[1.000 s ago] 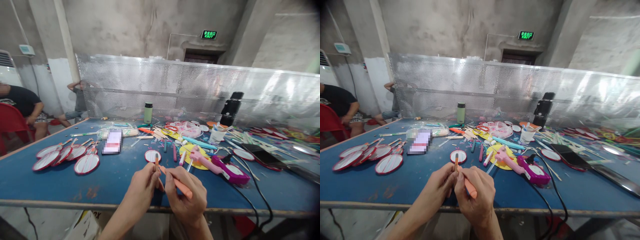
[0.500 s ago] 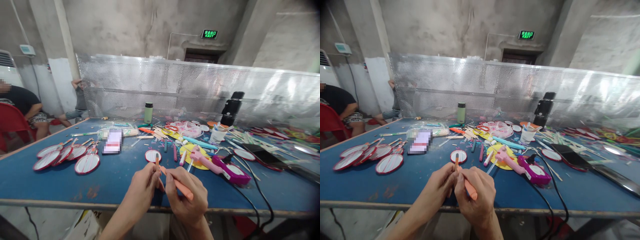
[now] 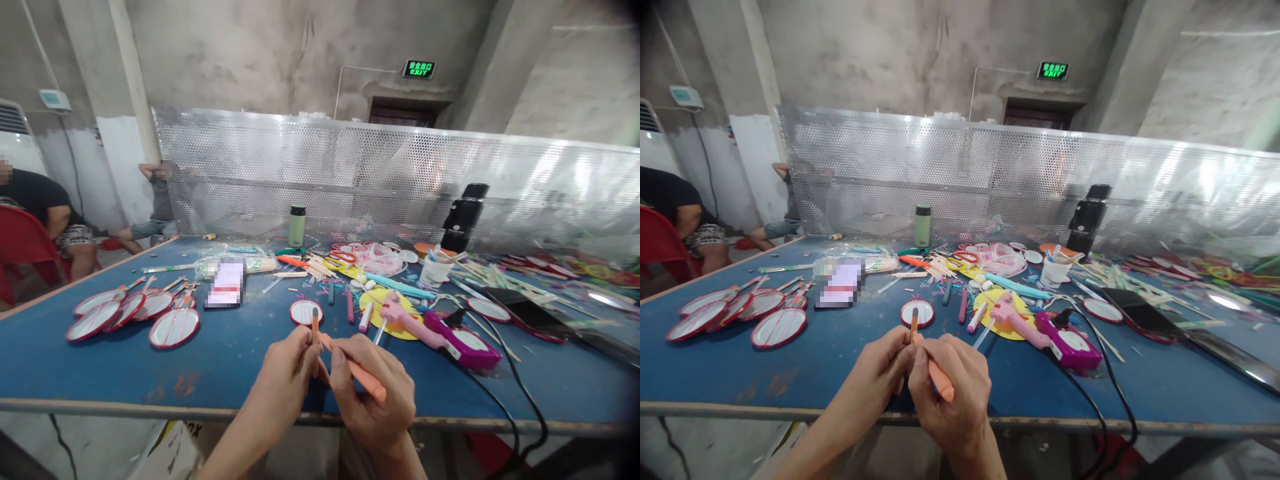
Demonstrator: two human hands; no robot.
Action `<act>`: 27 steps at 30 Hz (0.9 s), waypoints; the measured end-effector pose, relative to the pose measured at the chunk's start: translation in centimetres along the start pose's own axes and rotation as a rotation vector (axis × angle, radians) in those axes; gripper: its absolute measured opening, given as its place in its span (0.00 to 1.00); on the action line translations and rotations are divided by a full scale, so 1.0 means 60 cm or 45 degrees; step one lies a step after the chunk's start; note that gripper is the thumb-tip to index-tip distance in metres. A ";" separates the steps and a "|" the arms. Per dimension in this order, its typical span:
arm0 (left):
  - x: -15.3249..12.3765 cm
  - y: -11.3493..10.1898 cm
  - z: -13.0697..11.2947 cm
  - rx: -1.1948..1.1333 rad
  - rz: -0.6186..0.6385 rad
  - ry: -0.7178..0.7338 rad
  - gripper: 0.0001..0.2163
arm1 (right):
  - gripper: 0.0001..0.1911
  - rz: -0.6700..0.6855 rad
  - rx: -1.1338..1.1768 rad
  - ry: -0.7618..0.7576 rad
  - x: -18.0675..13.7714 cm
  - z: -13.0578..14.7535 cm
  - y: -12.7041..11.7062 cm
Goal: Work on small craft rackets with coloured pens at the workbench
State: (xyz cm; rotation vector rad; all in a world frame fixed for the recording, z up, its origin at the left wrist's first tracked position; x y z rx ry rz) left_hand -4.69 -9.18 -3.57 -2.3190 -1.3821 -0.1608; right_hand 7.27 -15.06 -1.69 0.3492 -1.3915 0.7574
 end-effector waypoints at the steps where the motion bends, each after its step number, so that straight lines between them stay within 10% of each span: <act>1: 0.000 0.000 0.000 0.006 -0.002 -0.007 0.12 | 0.07 -0.013 0.001 0.002 0.000 0.000 -0.001; 27: 0.000 -0.002 0.001 0.031 0.006 0.009 0.13 | 0.07 0.054 0.003 0.004 0.002 -0.001 0.002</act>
Point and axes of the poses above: each hand's wrist, its own x-axis towards the middle knuckle, its own y-axis out of the palm, z = x × y, the point moved 2 cm from there along x, towards the middle knuckle, and after that the axes turned 3 degrees about x, right-handed, at the moved point
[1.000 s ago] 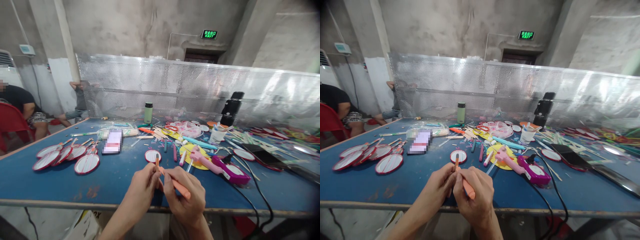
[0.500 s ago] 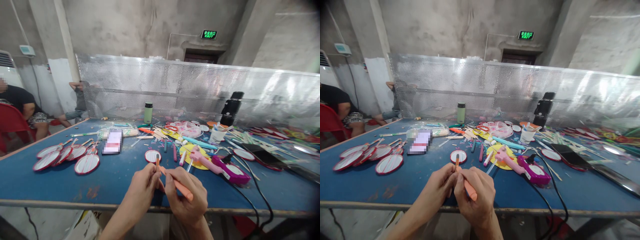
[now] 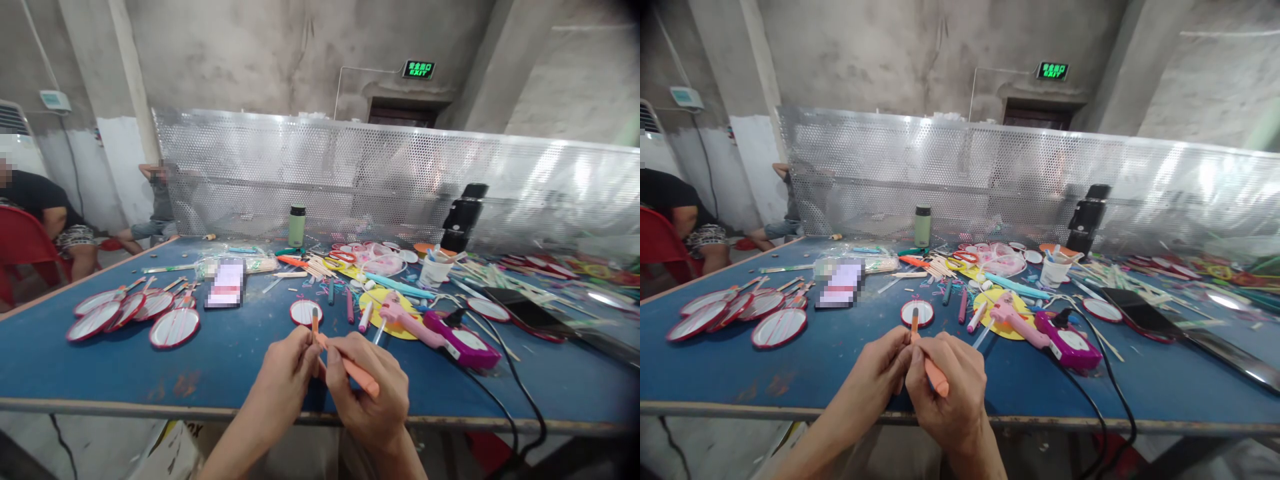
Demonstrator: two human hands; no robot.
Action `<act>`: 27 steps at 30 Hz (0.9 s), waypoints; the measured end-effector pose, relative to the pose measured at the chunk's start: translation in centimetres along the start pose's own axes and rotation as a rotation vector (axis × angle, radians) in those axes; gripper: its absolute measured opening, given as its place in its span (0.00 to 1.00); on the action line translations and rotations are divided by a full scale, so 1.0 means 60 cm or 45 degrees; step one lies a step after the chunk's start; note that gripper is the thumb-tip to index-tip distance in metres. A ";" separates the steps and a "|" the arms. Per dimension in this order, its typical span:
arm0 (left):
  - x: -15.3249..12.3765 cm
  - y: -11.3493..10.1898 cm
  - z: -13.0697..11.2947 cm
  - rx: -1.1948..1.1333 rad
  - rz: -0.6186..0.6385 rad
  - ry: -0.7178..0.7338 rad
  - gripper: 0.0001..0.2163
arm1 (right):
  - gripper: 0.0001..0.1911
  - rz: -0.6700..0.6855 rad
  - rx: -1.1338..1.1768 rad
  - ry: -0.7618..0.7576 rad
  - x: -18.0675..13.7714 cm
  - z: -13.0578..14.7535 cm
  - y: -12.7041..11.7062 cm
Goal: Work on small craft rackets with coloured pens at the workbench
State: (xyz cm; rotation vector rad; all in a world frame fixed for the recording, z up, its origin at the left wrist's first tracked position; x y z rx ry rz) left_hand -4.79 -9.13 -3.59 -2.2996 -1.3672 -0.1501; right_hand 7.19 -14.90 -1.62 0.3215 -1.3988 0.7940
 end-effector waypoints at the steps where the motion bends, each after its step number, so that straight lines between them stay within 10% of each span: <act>1: 0.000 0.000 0.000 0.001 0.000 0.003 0.13 | 0.07 0.005 0.000 0.006 0.000 0.000 0.000; 27: 0.003 0.001 0.004 -0.053 0.000 0.000 0.11 | 0.06 -0.019 0.007 0.026 -0.004 -0.002 0.000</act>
Point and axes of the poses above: each hand's wrist, its own x-axis towards the middle knuckle, its own y-axis out of the palm, z = x × y, the point moved 2 cm from there along x, towards the middle knuckle, and after that the axes turned 3 degrees about x, right-handed, at the moved point
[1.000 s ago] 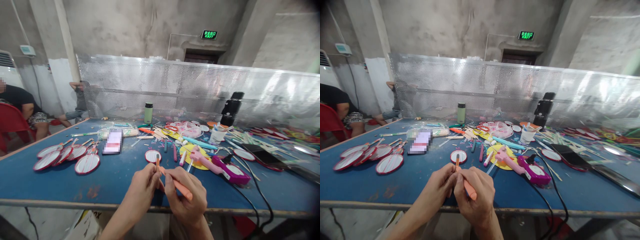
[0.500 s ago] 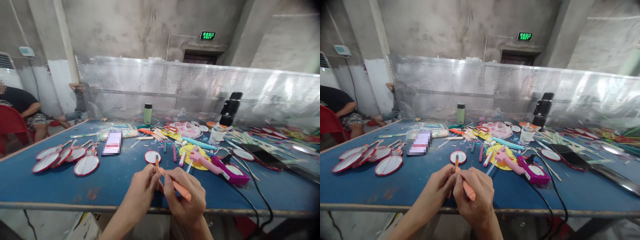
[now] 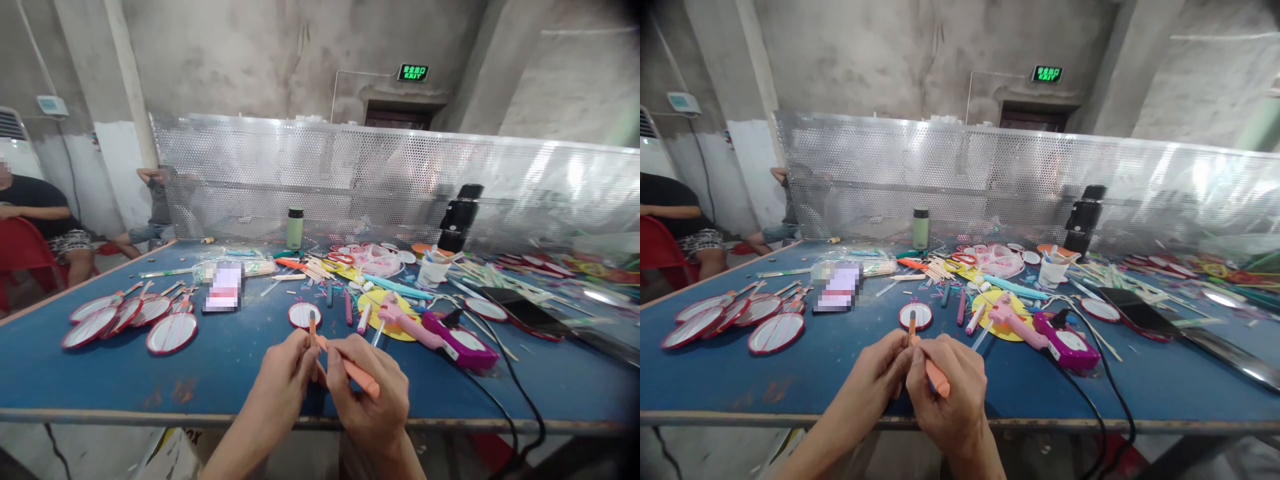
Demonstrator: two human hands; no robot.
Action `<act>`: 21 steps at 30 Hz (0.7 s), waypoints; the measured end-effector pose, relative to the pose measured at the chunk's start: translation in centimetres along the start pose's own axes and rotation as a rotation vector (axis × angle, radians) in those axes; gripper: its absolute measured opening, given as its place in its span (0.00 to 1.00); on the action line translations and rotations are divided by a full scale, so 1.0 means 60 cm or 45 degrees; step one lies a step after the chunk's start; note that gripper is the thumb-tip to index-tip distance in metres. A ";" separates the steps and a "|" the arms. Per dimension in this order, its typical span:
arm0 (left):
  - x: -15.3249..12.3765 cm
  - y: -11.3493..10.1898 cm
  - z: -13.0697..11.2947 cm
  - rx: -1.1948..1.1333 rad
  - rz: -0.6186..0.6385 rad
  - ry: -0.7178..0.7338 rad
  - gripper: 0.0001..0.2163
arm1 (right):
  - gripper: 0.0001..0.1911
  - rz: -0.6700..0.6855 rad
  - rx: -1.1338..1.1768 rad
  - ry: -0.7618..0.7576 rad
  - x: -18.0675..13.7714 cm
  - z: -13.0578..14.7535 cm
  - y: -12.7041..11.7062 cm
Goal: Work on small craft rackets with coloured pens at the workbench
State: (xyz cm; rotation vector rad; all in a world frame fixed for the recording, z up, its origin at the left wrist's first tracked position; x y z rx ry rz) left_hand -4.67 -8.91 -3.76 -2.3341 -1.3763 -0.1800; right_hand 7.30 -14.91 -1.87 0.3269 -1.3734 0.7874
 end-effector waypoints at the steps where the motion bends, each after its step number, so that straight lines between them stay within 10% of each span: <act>1: 0.000 0.000 0.000 0.010 -0.002 0.001 0.11 | 0.06 -0.012 -0.001 -0.001 0.000 0.000 0.000; 21: -0.003 -0.002 0.000 0.059 0.000 -0.013 0.12 | 0.06 -0.021 -0.010 0.007 0.000 0.002 -0.001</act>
Point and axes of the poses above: each hand's wrist, its own x-axis towards the middle knuckle, its own y-axis out of the palm, z = x × y, the point moved 2 cm from there along x, towards the middle knuckle, and after that the axes turned 3 degrees about x, right-handed, at the moved point
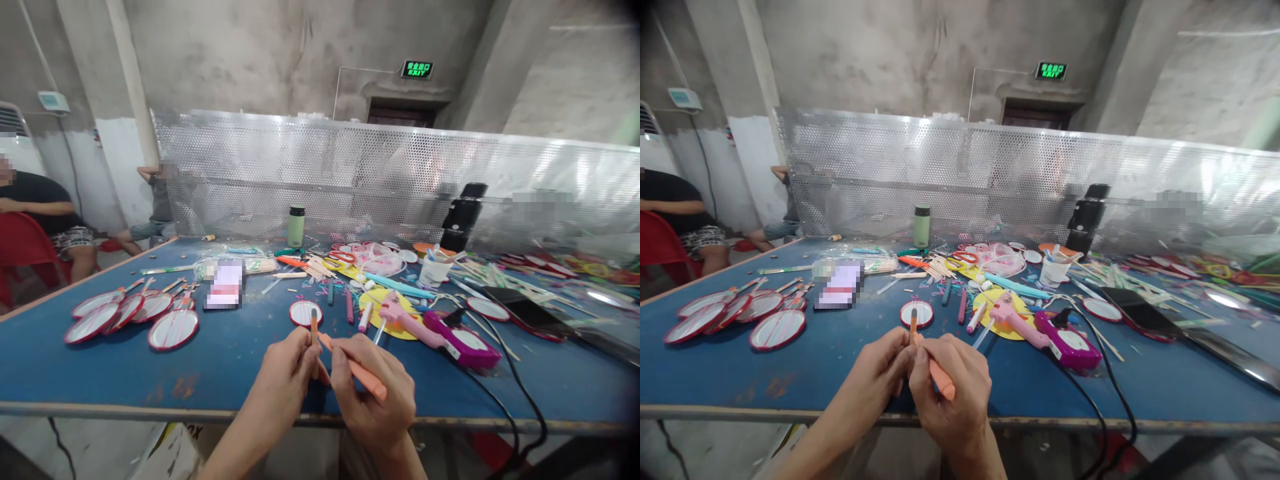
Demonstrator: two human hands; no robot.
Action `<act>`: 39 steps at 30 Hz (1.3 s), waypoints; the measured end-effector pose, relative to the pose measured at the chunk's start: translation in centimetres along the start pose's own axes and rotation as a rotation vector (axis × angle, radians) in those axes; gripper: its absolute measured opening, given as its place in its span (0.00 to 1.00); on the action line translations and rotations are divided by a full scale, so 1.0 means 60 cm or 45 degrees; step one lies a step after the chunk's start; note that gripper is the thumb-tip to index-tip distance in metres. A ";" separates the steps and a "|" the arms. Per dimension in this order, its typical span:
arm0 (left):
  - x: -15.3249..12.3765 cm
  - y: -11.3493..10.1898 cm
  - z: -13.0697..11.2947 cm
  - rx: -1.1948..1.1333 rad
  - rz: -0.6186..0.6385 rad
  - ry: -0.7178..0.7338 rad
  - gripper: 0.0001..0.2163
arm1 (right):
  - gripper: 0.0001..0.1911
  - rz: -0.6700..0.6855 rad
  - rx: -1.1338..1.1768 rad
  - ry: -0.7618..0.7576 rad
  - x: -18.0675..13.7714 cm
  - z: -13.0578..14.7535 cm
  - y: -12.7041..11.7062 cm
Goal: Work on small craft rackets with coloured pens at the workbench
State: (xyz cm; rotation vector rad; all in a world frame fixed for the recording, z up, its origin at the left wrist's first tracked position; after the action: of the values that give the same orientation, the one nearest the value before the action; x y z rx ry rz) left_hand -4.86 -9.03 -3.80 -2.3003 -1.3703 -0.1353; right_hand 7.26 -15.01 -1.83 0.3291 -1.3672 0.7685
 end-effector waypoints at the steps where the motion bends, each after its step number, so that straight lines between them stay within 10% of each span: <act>1: 0.000 0.000 0.000 -0.003 -0.002 0.004 0.12 | 0.06 0.011 -0.005 -0.002 0.001 0.000 0.000; 39: 0.002 0.000 -0.003 -0.049 -0.008 -0.011 0.11 | 0.06 -0.043 -0.015 -0.019 0.000 0.000 0.000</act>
State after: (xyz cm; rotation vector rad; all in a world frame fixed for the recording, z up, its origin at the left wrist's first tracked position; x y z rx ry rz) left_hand -4.79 -9.01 -3.62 -2.3308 -1.3909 -0.1547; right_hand 7.23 -15.00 -1.84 0.3485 -1.3768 0.7314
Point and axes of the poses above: each hand's wrist, its own x-axis towards the middle knuckle, its own y-axis out of the palm, z = x × y, the point moved 2 cm from there along x, towards the middle knuckle, and after that the axes turned 3 degrees about x, right-handed, at the moved point
